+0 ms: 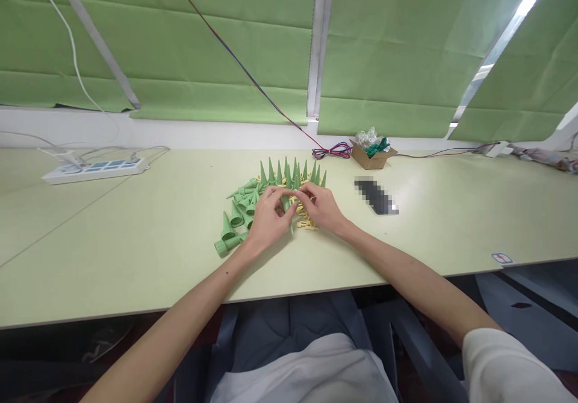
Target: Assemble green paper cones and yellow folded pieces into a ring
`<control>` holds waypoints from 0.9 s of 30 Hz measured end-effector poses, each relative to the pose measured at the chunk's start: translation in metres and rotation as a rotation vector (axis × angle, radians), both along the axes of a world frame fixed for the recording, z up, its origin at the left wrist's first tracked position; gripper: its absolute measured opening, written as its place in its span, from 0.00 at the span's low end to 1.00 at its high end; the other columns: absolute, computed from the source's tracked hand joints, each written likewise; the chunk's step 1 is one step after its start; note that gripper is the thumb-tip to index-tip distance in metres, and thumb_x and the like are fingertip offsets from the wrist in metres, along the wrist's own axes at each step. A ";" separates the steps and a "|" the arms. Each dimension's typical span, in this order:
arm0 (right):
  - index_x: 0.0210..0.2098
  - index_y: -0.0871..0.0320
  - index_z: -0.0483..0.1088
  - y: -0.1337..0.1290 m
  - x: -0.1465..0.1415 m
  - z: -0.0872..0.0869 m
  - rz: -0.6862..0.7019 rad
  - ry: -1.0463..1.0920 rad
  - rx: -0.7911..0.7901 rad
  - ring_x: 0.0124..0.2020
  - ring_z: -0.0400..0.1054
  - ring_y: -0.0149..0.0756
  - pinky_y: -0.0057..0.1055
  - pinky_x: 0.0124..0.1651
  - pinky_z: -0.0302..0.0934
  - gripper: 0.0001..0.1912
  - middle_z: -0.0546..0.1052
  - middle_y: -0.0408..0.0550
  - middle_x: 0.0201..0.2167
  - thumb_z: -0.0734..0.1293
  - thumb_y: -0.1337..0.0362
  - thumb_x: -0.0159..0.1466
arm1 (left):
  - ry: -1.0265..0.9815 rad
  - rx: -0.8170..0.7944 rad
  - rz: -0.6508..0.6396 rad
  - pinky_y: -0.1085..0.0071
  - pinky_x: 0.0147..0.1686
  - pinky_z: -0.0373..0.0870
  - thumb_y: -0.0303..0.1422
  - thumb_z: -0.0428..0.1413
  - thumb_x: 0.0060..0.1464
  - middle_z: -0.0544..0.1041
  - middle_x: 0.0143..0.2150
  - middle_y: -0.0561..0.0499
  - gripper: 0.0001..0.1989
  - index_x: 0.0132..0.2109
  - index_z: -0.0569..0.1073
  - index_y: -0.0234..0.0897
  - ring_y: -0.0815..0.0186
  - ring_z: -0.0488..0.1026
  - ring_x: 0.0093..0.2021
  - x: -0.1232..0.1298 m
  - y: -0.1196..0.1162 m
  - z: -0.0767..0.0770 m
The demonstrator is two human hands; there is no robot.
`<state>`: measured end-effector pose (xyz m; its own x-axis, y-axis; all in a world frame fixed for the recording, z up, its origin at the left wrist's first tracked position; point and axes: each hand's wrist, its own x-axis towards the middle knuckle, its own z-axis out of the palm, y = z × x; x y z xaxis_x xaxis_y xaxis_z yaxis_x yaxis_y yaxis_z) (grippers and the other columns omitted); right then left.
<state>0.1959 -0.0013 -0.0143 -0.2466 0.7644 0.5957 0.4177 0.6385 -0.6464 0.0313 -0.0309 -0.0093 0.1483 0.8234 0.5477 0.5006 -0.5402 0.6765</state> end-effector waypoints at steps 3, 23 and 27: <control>0.31 0.56 0.66 0.000 0.000 0.000 0.007 0.009 -0.013 0.27 0.62 0.32 0.29 0.33 0.57 0.14 0.72 0.44 0.26 0.61 0.56 0.70 | -0.022 -0.009 -0.010 0.71 0.25 0.68 0.35 0.57 0.59 0.70 0.46 0.47 0.09 0.46 0.75 0.39 0.73 0.65 0.26 0.000 0.001 -0.001; 0.27 0.56 0.60 0.002 0.001 -0.002 -0.032 -0.011 -0.019 0.23 0.55 0.30 0.29 0.30 0.51 0.21 0.64 0.40 0.21 0.59 0.50 0.71 | -0.002 0.022 -0.011 0.71 0.25 0.69 0.35 0.58 0.59 0.71 0.46 0.47 0.09 0.46 0.75 0.38 0.73 0.65 0.26 0.000 -0.001 0.000; 0.23 0.55 0.56 0.003 0.001 -0.002 -0.065 -0.049 -0.006 0.22 0.51 0.29 0.30 0.28 0.48 0.26 0.59 0.39 0.19 0.56 0.46 0.71 | 0.014 0.042 -0.029 0.72 0.25 0.70 0.36 0.57 0.60 0.71 0.46 0.47 0.09 0.45 0.75 0.39 0.73 0.65 0.27 0.000 0.000 -0.001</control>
<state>0.1967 0.0013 -0.0160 -0.2249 0.7832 0.5797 0.4893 0.6052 -0.6279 0.0310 -0.0311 -0.0102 0.1795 0.7951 0.5793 0.4935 -0.5822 0.6461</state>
